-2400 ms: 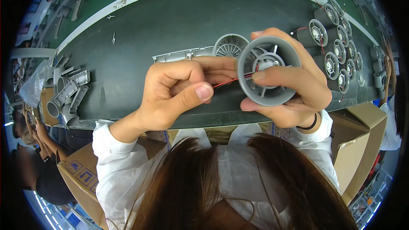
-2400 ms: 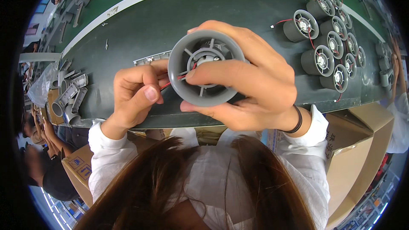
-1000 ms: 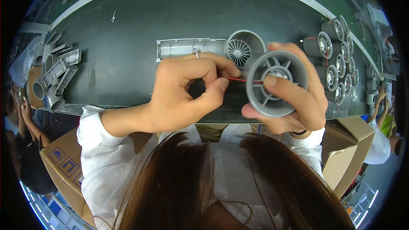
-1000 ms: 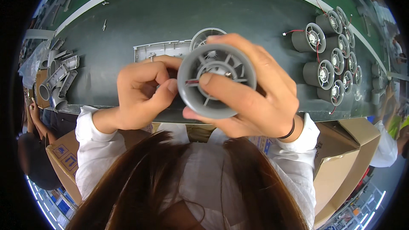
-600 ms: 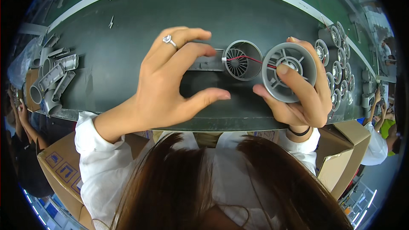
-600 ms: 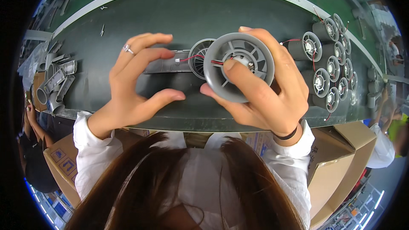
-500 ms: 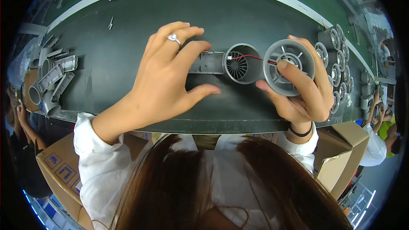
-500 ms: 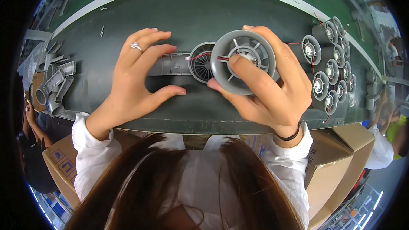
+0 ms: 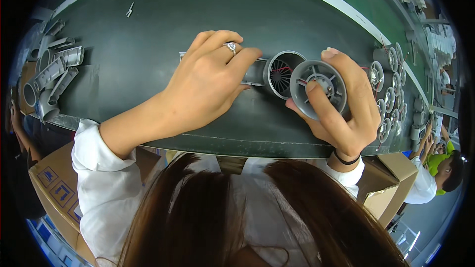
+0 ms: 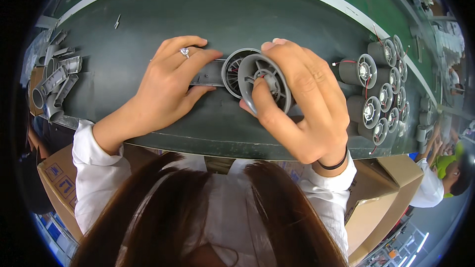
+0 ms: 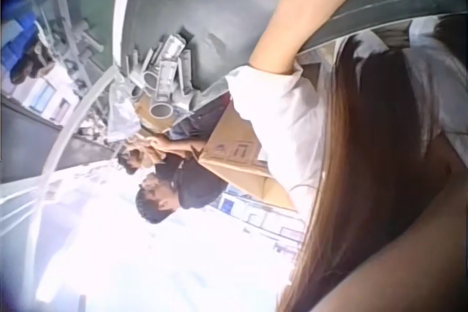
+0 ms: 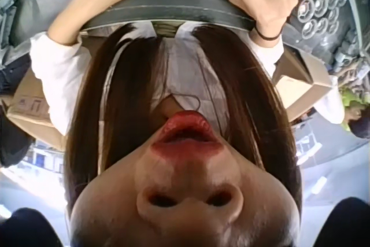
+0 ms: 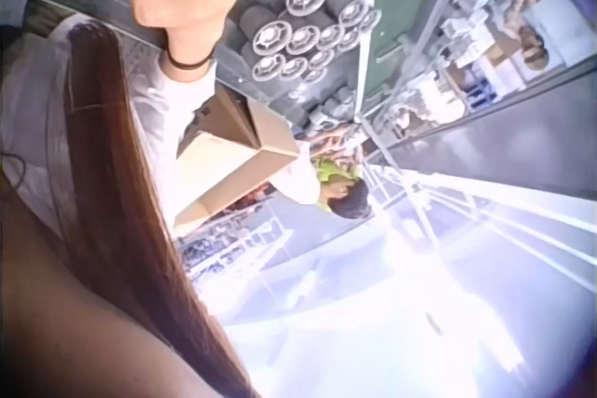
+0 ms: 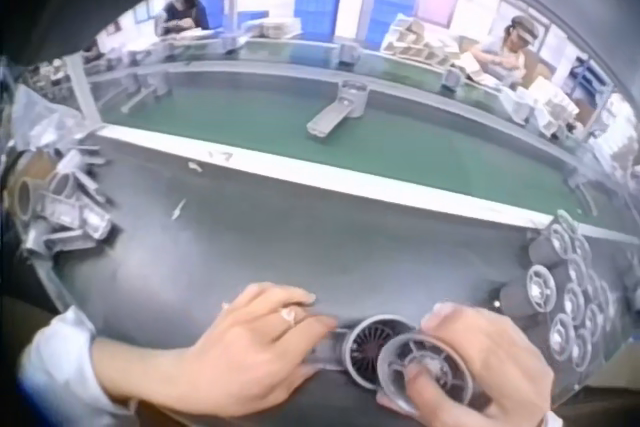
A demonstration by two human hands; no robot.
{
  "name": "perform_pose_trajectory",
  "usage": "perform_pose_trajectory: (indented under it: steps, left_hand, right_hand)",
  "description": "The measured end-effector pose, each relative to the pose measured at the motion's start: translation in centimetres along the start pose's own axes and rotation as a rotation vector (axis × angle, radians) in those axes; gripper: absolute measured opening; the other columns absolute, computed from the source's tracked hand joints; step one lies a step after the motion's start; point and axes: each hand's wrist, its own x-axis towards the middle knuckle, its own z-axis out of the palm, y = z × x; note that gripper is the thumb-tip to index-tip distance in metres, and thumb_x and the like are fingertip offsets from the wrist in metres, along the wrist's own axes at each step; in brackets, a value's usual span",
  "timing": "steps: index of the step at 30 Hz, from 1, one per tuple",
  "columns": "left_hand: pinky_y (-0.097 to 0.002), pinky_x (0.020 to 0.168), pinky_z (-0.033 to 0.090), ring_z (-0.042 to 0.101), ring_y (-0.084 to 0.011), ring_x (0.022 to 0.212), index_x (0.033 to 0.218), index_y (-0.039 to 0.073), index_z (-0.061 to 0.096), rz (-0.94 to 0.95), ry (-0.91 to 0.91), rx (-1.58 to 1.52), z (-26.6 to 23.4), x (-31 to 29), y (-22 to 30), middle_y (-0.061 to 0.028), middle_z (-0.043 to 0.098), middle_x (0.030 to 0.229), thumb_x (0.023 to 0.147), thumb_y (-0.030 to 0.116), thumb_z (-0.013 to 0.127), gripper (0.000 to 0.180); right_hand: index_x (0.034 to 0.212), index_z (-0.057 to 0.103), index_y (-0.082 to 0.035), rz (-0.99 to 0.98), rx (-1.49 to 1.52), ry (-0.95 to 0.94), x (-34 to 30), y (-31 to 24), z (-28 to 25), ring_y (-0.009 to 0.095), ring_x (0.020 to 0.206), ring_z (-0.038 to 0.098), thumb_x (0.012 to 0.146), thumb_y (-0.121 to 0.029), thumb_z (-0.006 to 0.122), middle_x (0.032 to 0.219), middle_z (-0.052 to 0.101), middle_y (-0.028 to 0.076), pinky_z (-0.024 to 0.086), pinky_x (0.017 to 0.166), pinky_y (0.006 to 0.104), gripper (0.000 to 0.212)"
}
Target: Assembling internal components and housing for handheld mini fans on an assembly line.
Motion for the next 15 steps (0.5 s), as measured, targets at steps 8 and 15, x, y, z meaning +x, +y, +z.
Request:
perform_pose_trajectory:
  steps: [8, 15]
  left_hand:
    - [-0.0408, 0.084, 0.044, 0.054, -0.0308, 0.103, 0.102, 0.004, 0.059, -0.004, 0.044, -0.039, 0.07, 0.04, 0.22, -0.0086, 0.062, 0.095, 0.060, 0.003, 0.077, 0.046]
    - [-0.0412, 0.083, 0.044, 0.056, -0.0307, 0.101, 0.097, 0.002, 0.061, 0.013, 0.036, -0.118, -0.02, 0.16, 0.31, -0.0087, 0.063, 0.095, 0.061, 0.008, 0.077, 0.039]
  right_hand:
    - [0.084, 0.062, -0.003, -0.022, 0.057, 0.007, 0.42, -0.61, 0.25, 0.036, 0.084, 0.064, 0.053, -0.017, 0.084, 0.097, 0.061, 0.026, 0.057, 0.065, 0.0382, 0.040]
    - [0.083, 0.062, -0.002, -0.028, 0.107, 0.011, 0.46, -0.77, 0.87, 0.037, 0.086, 0.063, 0.056, -0.016, 0.083, 0.099, 0.061, 0.026, 0.056, 0.068, 0.0400, 0.037]
